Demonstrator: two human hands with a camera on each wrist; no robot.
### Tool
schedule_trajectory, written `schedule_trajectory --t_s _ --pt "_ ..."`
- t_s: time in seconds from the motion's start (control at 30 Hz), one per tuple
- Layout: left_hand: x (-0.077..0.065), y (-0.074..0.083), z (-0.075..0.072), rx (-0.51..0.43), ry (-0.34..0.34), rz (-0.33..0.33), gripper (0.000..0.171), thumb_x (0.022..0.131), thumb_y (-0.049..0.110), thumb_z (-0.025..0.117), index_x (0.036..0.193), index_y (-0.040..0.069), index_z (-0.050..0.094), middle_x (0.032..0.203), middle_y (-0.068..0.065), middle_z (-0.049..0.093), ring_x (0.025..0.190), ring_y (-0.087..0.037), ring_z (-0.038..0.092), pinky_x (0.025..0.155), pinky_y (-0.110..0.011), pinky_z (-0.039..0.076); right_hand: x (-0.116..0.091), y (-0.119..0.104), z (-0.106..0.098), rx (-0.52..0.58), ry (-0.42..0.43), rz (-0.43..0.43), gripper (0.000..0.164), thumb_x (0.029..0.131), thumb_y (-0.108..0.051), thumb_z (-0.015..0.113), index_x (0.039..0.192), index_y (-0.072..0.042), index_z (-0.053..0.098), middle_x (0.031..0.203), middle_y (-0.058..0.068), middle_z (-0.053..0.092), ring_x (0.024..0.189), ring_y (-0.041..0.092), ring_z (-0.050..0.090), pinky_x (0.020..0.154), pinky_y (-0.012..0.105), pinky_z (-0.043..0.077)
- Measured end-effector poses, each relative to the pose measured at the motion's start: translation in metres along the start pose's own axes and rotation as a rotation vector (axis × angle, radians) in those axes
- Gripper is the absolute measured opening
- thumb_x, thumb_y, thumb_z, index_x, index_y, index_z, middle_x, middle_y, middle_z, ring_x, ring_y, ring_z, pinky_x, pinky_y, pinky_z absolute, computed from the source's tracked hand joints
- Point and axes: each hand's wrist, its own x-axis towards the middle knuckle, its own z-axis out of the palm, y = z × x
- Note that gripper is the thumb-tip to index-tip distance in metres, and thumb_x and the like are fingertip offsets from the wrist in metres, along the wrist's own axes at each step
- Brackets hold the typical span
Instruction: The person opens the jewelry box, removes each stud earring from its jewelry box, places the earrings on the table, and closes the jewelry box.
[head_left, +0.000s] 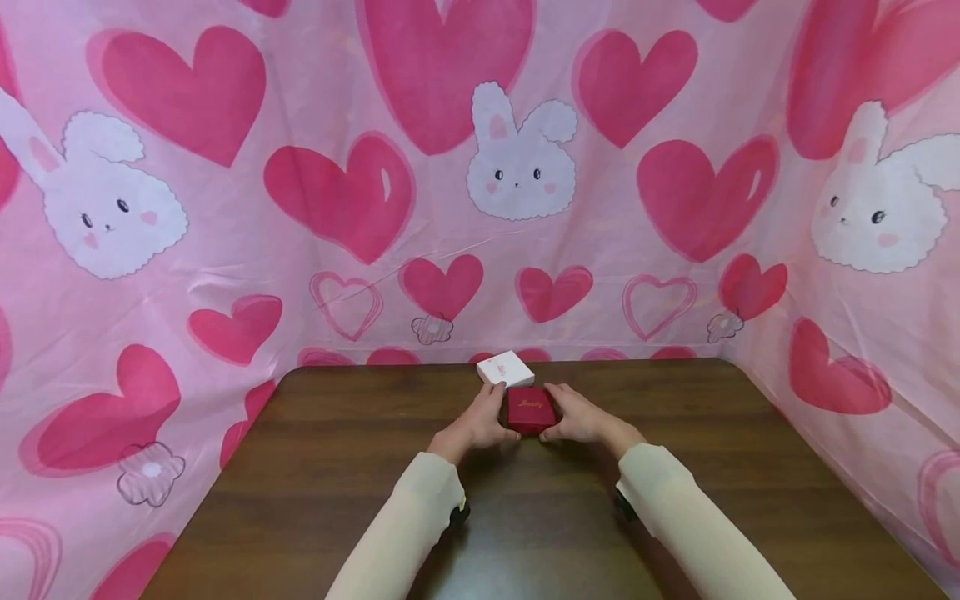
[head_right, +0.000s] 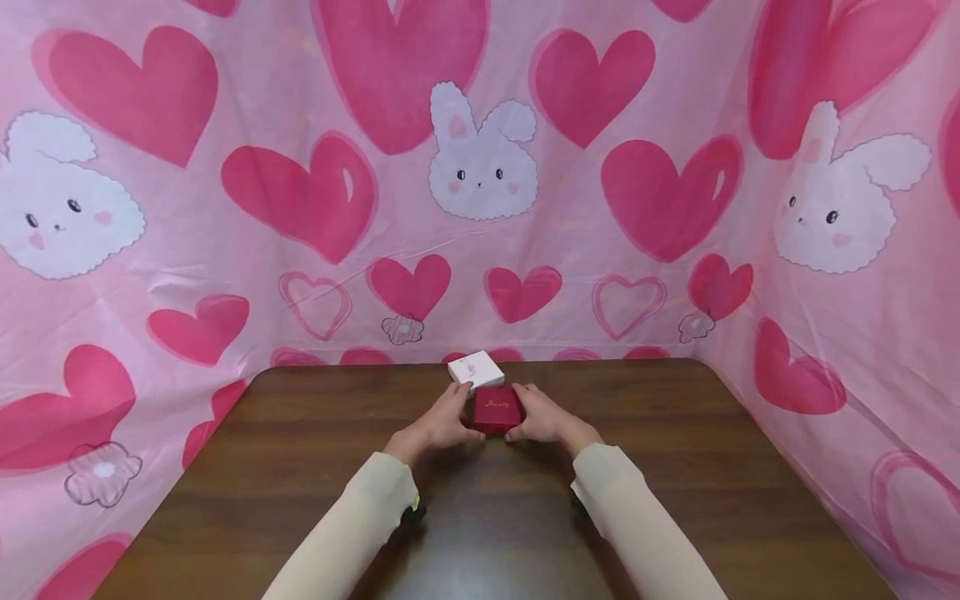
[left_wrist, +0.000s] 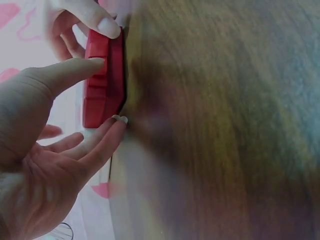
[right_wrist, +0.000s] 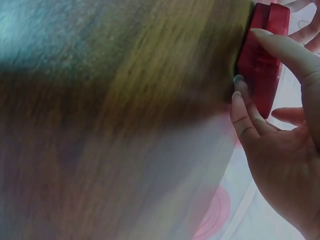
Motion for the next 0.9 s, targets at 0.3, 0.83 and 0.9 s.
schedule_trajectory --t_s 0.3,0.83,0.9 --pt "-0.0027 -0.0011 0.0027 -0.016 -0.044 -0.005 0.093 0.081 0.015 0.086 0.153 0.0 0.03 0.148 -0.018 0.04 0.133 -0.033 0.044 0.113 -0.052 0.039 0.0032 0.0013 0.0073 -0.03 0.01 -0.007 0.096 0.075 -0.022 0.091 0.15 0.008 0.038 0.135 0.021 0.051 0.119 0.034 0.052 0.108 0.054 0.042" --pt "0.0001 -0.0071 -0.0005 -0.084 -0.027 0.072 0.094 0.076 0.0 0.088 0.152 0.0 0.034 0.139 -0.016 0.049 0.11 -0.026 0.059 0.096 -0.039 0.053 -0.0034 -0.0017 0.0027 0.045 -0.005 -0.051 0.098 0.075 -0.018 0.092 0.15 0.011 0.036 0.129 0.017 0.049 0.111 0.028 0.059 0.099 0.046 0.051" --pt "0.0 -0.0082 -0.0014 -0.117 -0.02 0.093 0.09 0.075 -0.003 0.088 0.15 0.002 0.037 0.135 -0.015 0.05 0.098 -0.023 0.06 0.086 -0.035 0.056 -0.0051 -0.0032 0.0014 0.061 -0.007 -0.047 0.098 0.076 -0.017 0.092 0.151 0.011 0.035 0.129 0.016 0.049 0.111 0.027 0.06 0.099 0.046 0.052"
